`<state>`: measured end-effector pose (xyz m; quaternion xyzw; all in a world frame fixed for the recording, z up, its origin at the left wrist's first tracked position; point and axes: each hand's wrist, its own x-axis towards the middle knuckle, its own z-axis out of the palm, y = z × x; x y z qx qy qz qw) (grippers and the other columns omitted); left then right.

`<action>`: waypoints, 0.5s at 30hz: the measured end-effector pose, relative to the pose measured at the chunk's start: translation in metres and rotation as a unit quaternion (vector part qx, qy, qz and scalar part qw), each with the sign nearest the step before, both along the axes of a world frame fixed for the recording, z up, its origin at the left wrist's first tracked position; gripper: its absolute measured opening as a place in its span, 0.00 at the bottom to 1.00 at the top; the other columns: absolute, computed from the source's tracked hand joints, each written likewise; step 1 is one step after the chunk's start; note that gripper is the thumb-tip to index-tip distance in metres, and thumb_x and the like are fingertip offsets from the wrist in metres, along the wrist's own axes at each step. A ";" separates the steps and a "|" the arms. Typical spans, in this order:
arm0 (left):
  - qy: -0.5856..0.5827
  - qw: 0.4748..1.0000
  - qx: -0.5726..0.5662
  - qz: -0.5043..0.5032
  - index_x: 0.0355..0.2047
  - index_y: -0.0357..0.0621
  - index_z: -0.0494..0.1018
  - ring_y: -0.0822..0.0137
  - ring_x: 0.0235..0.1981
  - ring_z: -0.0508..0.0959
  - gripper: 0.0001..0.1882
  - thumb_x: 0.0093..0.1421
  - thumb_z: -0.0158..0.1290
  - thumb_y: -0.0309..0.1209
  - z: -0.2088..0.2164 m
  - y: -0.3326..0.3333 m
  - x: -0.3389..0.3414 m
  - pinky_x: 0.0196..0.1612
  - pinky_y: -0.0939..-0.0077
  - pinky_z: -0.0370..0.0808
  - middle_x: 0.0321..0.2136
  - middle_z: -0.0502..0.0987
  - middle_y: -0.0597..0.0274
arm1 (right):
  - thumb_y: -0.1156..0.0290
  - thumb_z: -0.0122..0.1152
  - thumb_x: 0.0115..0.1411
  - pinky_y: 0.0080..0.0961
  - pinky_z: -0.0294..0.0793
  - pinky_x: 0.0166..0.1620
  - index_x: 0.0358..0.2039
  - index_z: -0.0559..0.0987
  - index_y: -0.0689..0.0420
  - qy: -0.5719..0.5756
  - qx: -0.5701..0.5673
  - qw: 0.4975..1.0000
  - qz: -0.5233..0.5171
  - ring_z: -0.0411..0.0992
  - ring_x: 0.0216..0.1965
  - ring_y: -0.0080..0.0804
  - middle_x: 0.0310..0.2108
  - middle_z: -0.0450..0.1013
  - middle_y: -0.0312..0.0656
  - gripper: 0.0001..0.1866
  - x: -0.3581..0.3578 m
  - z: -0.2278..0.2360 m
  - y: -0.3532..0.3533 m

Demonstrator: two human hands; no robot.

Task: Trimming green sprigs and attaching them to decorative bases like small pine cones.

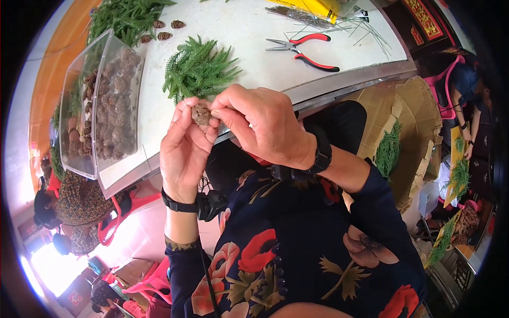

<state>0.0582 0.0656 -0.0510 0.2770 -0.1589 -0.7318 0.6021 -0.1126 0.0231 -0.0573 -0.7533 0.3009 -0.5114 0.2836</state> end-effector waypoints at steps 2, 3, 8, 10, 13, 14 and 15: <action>0.037 0.999 0.016 -0.022 0.47 0.38 0.69 0.59 0.37 0.77 0.11 0.67 0.44 0.29 -0.002 0.000 0.002 0.42 0.74 0.78 0.42 0.73 0.52 | 0.77 0.59 0.57 0.28 0.70 0.26 0.31 0.74 0.58 -0.001 0.009 1.000 0.006 0.73 0.22 0.39 0.22 0.74 0.41 0.03 0.000 -0.001 0.001; 0.037 0.999 0.017 -0.022 0.47 0.38 0.69 0.59 0.37 0.77 0.11 0.67 0.44 0.29 -0.002 0.000 0.002 0.42 0.74 0.78 0.42 0.73 0.52 | 0.77 0.58 0.57 0.28 0.70 0.26 0.31 0.74 0.58 -0.002 0.017 1.000 0.012 0.73 0.22 0.39 0.22 0.74 0.42 0.02 0.001 -0.002 0.001; 0.043 0.999 0.029 -0.017 0.46 0.38 0.69 0.60 0.36 0.76 0.11 0.67 0.45 0.30 0.000 0.000 0.000 0.41 0.74 0.76 0.42 0.72 0.52 | 0.77 0.58 0.57 0.29 0.70 0.26 0.31 0.74 0.58 -0.004 0.013 1.000 0.016 0.73 0.22 0.40 0.22 0.74 0.42 0.02 -0.001 -0.002 -0.005; 0.055 0.998 0.023 -0.023 0.46 0.38 0.70 0.61 0.35 0.75 0.11 0.67 0.46 0.30 -0.001 0.000 0.001 0.40 0.74 0.76 0.42 0.72 0.52 | 0.77 0.58 0.57 0.29 0.70 0.26 0.31 0.74 0.58 0.004 0.018 1.000 0.015 0.73 0.22 0.40 0.22 0.74 0.42 0.02 -0.002 0.000 -0.003; 0.048 0.998 0.023 -0.019 0.46 0.38 0.70 0.62 0.34 0.74 0.11 0.67 0.46 0.30 0.001 0.001 0.001 0.40 0.75 0.75 0.41 0.72 0.53 | 0.77 0.58 0.57 0.28 0.70 0.26 0.31 0.74 0.58 0.022 0.030 0.999 0.014 0.73 0.22 0.40 0.22 0.74 0.42 0.02 -0.002 0.002 -0.002; 0.045 0.999 0.022 -0.018 0.46 0.37 0.70 0.62 0.34 0.74 0.12 0.67 0.46 0.30 0.001 0.001 0.000 0.39 0.75 0.75 0.40 0.72 0.54 | 0.77 0.58 0.57 0.28 0.70 0.26 0.31 0.74 0.58 0.016 0.031 0.999 0.012 0.73 0.22 0.40 0.22 0.74 0.42 0.02 -0.001 0.001 -0.003; 0.045 0.999 0.023 -0.018 0.46 0.37 0.70 0.62 0.34 0.74 0.12 0.67 0.46 0.30 0.001 0.001 -0.001 0.39 0.75 0.75 0.40 0.72 0.54 | 0.77 0.58 0.57 0.28 0.70 0.26 0.30 0.74 0.58 0.010 0.032 0.999 0.010 0.73 0.22 0.40 0.21 0.74 0.42 0.02 0.000 0.000 -0.004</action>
